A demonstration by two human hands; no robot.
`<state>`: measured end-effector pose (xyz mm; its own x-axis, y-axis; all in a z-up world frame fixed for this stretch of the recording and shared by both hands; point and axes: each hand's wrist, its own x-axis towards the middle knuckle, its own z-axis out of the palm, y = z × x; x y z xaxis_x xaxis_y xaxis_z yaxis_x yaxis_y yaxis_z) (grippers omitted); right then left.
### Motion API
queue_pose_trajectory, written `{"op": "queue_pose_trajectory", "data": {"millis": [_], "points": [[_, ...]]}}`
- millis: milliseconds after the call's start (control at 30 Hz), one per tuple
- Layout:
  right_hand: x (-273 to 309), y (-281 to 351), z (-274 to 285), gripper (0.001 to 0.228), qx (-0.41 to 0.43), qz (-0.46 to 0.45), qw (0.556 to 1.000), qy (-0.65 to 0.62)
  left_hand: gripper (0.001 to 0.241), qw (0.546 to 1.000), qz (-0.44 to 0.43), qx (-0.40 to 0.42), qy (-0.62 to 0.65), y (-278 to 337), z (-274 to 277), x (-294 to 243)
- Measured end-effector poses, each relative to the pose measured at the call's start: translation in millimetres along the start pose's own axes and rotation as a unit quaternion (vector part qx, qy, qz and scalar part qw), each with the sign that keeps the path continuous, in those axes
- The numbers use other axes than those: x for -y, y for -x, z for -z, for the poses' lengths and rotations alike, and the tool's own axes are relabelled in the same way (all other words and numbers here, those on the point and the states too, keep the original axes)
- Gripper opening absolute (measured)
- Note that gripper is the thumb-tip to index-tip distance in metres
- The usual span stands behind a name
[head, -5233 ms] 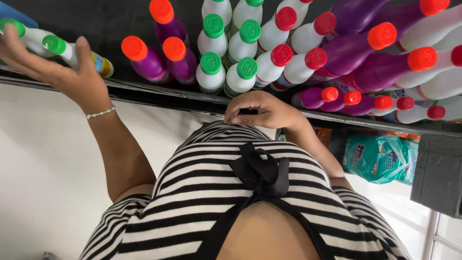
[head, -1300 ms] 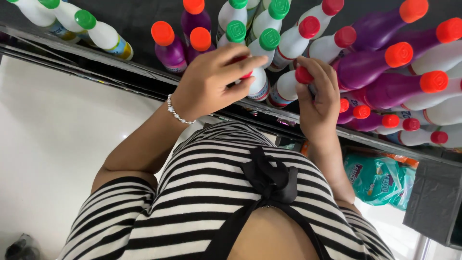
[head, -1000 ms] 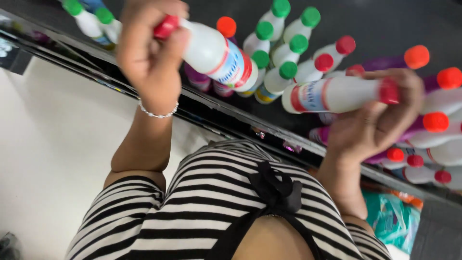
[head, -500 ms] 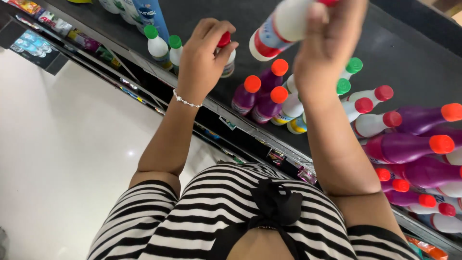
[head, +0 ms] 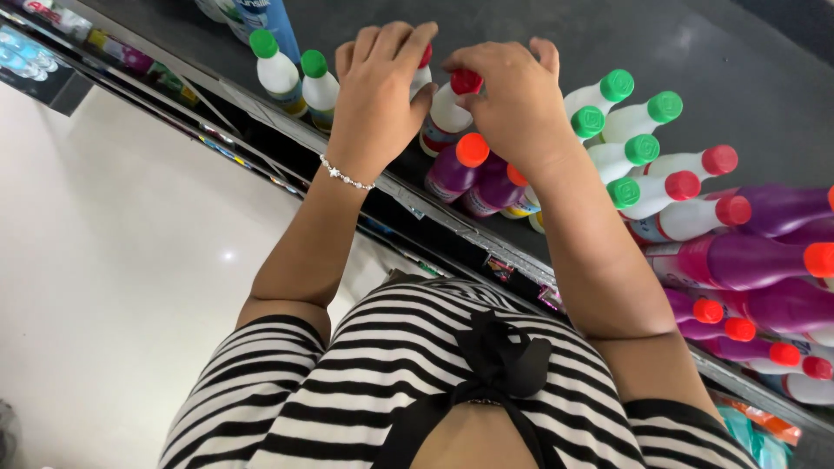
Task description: Organizing and arranging various liquid cleaning bottles on a grocery store shelf.
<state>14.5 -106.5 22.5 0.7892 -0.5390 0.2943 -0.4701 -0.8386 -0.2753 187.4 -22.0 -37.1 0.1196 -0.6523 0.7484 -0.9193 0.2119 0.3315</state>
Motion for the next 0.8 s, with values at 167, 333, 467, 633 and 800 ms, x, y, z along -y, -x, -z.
{"op": "queue_pose_trajectory", "data": {"millis": [167,333,467,633,800], "points": [[-4.5,24.9,18.6,0.039,-0.026,0.040,0.999,-0.002,0.052,0.997,-0.043,-0.055,-0.026,-1.1,21.8,-22.5],[10.0,82.3,60.6,0.042,-0.057,0.023,0.996,0.057,0.052,0.941,-0.002,0.160,0.297,16.4,26.7,-55.4],[9.3,116.0,46.7,0.052,-0.021,-0.027,0.996,0.082,0.042,0.957,-0.045,0.115,0.261,33.4,-15.1,-49.6],[1.1,141.1,28.2,0.054,-0.049,0.000,0.991,0.127,0.033,0.947,-0.093,0.098,0.290,21.4,-9.0,-58.4],[-2.9,179.3,71.9,0.051,-0.137,-0.021,0.989,0.055,0.031,0.919,-0.095,-0.075,0.375,16.0,2.6,-64.9]]}}
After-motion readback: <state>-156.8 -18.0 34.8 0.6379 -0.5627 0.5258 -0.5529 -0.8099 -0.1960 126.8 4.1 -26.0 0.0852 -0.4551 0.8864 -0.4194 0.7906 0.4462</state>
